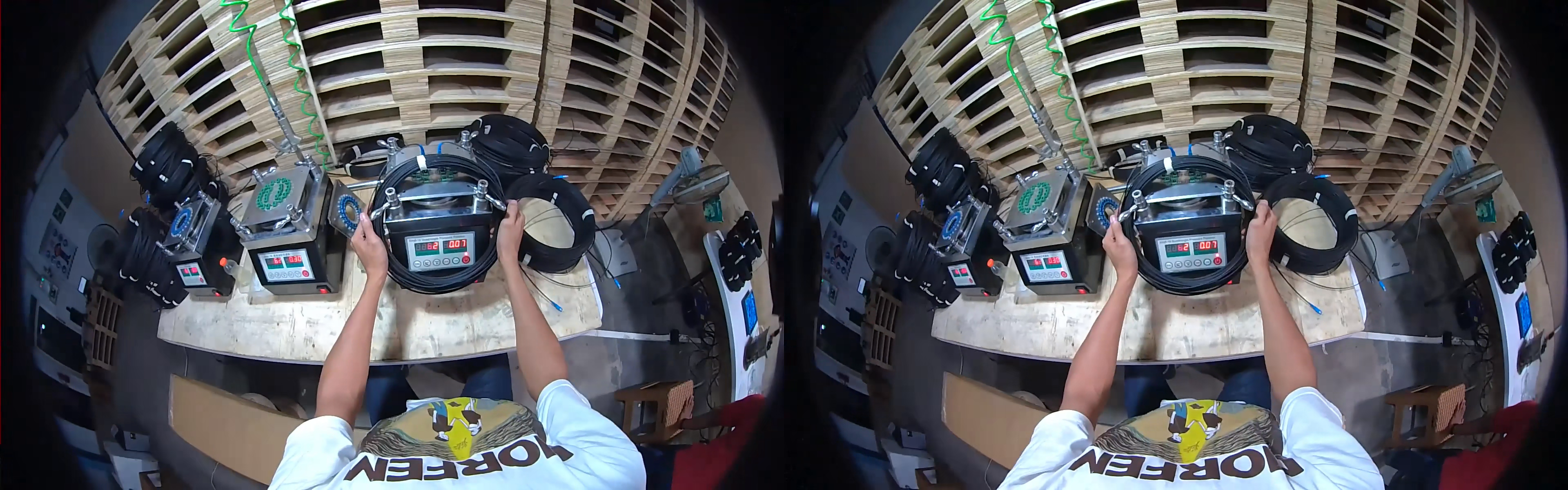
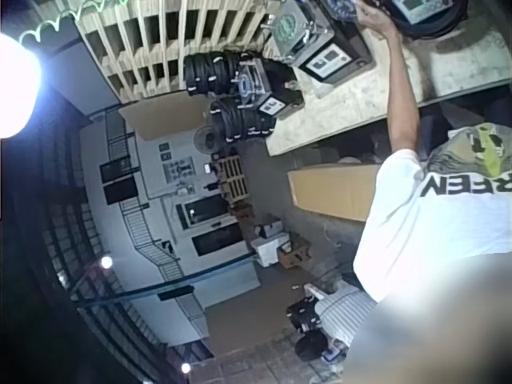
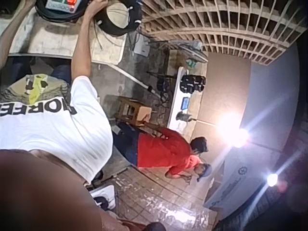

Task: Polishing the ends of fiber optic cables using a polishing machine.

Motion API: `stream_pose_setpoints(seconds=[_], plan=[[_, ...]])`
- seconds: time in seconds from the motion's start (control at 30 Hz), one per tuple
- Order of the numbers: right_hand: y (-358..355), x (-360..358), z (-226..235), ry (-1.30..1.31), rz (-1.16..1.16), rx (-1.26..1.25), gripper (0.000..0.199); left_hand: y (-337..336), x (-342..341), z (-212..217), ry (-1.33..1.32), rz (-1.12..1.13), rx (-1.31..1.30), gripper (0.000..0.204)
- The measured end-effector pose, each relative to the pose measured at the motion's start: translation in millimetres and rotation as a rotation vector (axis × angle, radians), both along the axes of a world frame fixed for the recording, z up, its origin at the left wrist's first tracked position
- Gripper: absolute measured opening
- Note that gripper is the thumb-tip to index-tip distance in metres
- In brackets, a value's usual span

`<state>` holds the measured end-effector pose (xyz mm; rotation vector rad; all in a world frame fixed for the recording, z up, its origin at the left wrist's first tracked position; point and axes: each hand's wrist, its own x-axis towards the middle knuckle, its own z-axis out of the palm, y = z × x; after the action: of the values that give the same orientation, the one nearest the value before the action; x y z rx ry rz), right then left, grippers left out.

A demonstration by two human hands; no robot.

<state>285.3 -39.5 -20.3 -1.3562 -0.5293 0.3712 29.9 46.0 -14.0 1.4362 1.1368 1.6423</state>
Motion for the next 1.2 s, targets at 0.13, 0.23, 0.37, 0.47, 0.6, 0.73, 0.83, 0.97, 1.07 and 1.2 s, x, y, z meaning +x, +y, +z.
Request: stream_pose_setpoints(seconds=[0.13, 0.23, 0.37, 0.47, 0.6, 0.73, 0.83, 0.97, 1.07, 1.2], plan=[[3, 16, -9, -0.173, 0.028, -0.071, 0.048, 13, -8, -7, 0.028, -0.095, 0.000, 0.045], [-3, 20, -3, -0.385, 0.073, 0.029, 0.048, 9, -16, 2, 0.140, -0.095, 0.126, 0.045], [-24, 3, 40, -0.498, -0.106, -0.017, 0.031, -5, -22, 34, 0.179, 0.065, 0.154, 0.033], [-37, -4, 66, -0.614, -0.135, 0.033, 0.019, -12, -29, 54, 0.339, 0.094, 0.342, 0.023], [-46, -8, 77, -0.661, 0.109, -0.031, 0.019, -12, -41, 67, 0.515, -0.110, 0.371, 0.019], [-41, -6, 78, -0.610, 0.215, 0.013, 0.020, -3, -49, 71, 0.559, -0.280, 0.356, 0.014], [-39, 3, 75, -0.556, 0.214, 0.068, 0.022, 3, -45, 80, 0.607, -0.308, 0.514, 0.011], [-30, 22, 72, -0.558, 0.268, -0.060, 0.027, 20, -54, 102, 0.700, -0.499, 0.349, 0.017], [-3, 36, 80, -0.437, 0.284, 0.092, 0.033, 61, -68, 104, 0.562, -0.658, 0.130, 0.024], [62, 96, 71, -0.398, 0.351, 0.026, 0.028, 128, -44, 100, 0.339, -0.566, -0.093, 0.037]])
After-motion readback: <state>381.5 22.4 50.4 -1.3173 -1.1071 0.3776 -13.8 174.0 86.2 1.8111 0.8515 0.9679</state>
